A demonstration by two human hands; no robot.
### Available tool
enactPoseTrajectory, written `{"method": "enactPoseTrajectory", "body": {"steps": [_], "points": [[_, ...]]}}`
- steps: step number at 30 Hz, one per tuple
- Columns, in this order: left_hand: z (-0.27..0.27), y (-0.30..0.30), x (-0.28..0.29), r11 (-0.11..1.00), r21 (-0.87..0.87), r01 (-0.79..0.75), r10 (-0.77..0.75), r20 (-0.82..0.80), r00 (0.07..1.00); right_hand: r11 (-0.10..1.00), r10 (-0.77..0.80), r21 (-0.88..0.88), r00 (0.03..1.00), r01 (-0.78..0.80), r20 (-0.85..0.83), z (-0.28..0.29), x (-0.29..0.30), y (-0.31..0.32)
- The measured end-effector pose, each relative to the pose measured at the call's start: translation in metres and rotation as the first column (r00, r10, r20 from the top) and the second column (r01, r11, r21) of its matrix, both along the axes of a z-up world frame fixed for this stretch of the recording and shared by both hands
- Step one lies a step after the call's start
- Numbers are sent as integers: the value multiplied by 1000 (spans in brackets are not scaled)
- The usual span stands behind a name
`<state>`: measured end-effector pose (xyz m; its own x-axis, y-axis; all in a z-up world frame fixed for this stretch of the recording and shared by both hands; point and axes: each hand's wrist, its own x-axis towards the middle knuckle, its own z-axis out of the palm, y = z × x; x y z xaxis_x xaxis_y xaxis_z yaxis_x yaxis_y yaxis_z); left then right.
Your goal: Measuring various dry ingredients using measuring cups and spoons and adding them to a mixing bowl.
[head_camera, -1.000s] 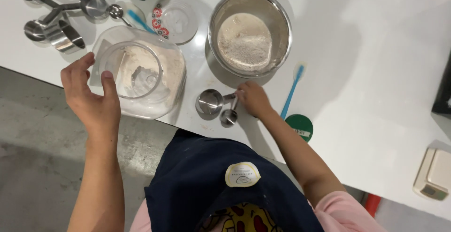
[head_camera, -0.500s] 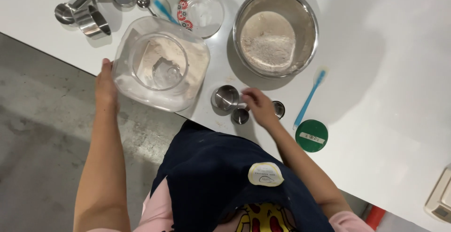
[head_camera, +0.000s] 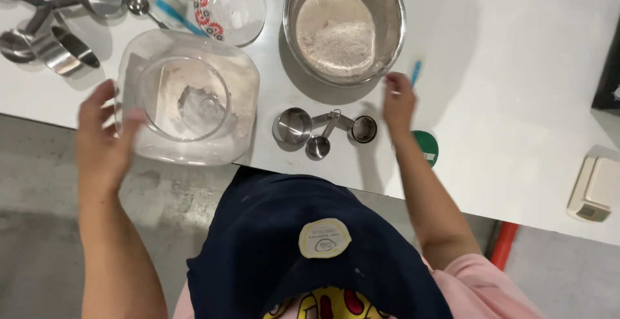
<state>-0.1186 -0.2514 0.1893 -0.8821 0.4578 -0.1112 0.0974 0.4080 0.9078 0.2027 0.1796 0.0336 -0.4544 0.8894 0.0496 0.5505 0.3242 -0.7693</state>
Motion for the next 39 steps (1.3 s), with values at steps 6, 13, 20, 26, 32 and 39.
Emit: {"method": "enactPoseTrajectory", "body": {"steps": [6,13,20,26,32,39], "points": [[-28,22,-22,866,-499,36,-130,-154,980,994,26,58,699,-97,715,-45,72,64],[-3,28,6,763,-645,-32,-110,-179,978,990,10,-89,587,106,809,-86,83,81],[35,70,60,536,-830,-155,-217,-312,925,976,-20,-173,848,130,529,-55,113,98],[-9,126,113,488,-814,-316,-405,-531,744,957,99,-269,994,-107,-43,70,111,43],[-23,168,149,653,-688,-316,-411,-672,616,643,761,-229,643,-731,84,143,57,1],[-16,155,148,735,-601,-315,-363,-741,566,250,920,-56,219,-967,326,154,-64,-106]]}}
